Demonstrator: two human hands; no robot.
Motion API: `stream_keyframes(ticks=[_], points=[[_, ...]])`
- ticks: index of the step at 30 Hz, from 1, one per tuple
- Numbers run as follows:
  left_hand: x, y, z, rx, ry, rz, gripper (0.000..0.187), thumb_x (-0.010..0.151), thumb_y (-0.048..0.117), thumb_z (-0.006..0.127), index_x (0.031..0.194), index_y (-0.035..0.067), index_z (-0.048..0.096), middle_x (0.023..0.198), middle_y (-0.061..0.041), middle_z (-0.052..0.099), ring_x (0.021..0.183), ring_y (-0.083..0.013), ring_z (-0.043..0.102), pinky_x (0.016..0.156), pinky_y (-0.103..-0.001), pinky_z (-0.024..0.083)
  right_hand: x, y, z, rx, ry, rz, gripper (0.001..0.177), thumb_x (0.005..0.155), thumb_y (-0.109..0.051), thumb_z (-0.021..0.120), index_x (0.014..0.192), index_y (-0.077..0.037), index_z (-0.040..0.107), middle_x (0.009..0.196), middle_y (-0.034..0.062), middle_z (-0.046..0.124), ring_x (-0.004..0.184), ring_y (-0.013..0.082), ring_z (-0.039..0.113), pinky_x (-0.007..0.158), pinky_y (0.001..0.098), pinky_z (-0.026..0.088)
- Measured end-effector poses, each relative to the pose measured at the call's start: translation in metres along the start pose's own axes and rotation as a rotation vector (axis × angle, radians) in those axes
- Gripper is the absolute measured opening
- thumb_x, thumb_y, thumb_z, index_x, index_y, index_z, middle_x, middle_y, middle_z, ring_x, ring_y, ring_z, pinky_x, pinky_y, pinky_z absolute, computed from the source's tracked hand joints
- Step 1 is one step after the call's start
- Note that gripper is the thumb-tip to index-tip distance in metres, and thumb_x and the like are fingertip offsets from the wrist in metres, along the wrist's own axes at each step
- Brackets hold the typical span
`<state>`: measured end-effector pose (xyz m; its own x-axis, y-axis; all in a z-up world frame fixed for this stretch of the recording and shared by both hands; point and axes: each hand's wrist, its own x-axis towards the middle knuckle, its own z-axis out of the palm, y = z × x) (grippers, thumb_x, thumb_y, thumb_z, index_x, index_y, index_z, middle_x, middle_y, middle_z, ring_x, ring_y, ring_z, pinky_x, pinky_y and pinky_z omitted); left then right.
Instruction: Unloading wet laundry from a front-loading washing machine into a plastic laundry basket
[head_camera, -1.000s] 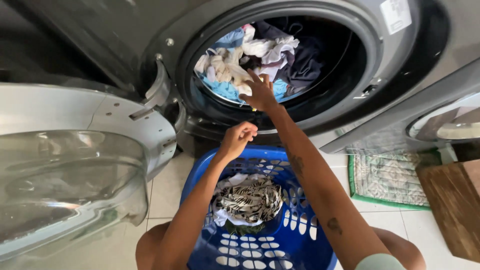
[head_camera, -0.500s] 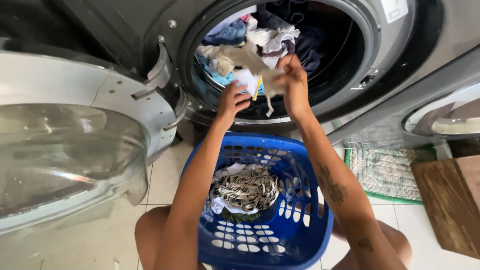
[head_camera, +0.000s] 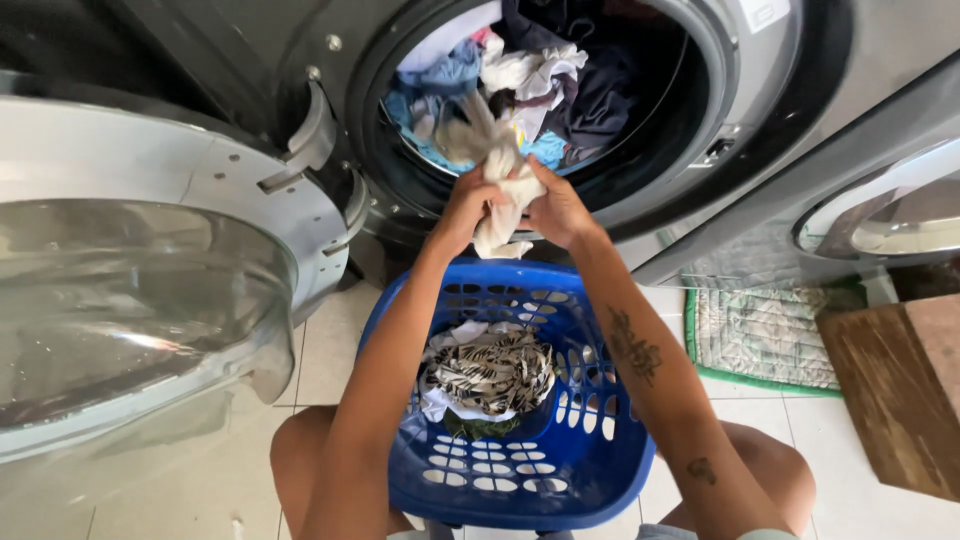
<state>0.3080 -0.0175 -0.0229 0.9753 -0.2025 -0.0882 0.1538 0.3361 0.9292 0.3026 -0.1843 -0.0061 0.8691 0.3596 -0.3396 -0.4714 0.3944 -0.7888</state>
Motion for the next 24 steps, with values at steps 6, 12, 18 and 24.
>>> stream_keyframes(ticks=[6,12,18,24], points=[[-0.073,0.049,0.003,0.086,-0.014,-0.08,0.047,0.084,0.035,0.083,0.122,0.01,0.071,0.112,-0.003,0.07,0.105,-0.0161,0.063,0.097,-0.045,0.051,0.0,0.015,0.003,0.091,0.092,-0.437,0.064,0.08,0.006,0.075,0.138,-0.007,0.053,0.111,0.0162,0.071,0.096,0.0306,0.076,0.08,0.0471,0.065],[-0.101,0.018,-0.01,-0.254,0.007,-0.215,0.054,0.096,0.045,0.068,0.132,0.006,0.062,0.129,-0.015,0.065,0.12,-0.0311,0.062,0.106,-0.056,0.049,-0.071,0.007,0.041,0.005,0.009,-0.612,0.067,0.074,0.019,0.071,0.134,-0.005,0.051,0.103,0.0184,0.074,0.092,0.0303,0.077,0.078,0.0447,0.066],[-0.114,0.018,-0.018,-0.709,0.044,-0.386,0.067,0.094,0.064,0.063,0.128,0.008,0.048,0.136,-0.023,0.056,0.122,-0.0424,0.058,0.105,-0.068,0.049,-0.148,-0.01,0.048,-0.091,-0.042,-0.642,0.054,0.065,0.014,0.058,0.117,-0.001,0.059,0.089,0.0154,0.073,0.079,0.0242,0.076,0.066,0.036,0.063],[-0.121,0.009,0.037,-0.34,-0.048,-0.16,0.043,0.09,0.028,0.081,0.124,0.006,0.069,0.107,-0.017,0.075,0.096,-0.0311,0.075,0.091,-0.049,0.06,-0.234,0.035,0.06,-0.351,-0.176,-0.526,0.046,0.064,0.011,0.066,0.11,0.003,0.069,0.09,0.017,0.076,0.078,0.0218,0.074,0.071,0.0328,0.059]])
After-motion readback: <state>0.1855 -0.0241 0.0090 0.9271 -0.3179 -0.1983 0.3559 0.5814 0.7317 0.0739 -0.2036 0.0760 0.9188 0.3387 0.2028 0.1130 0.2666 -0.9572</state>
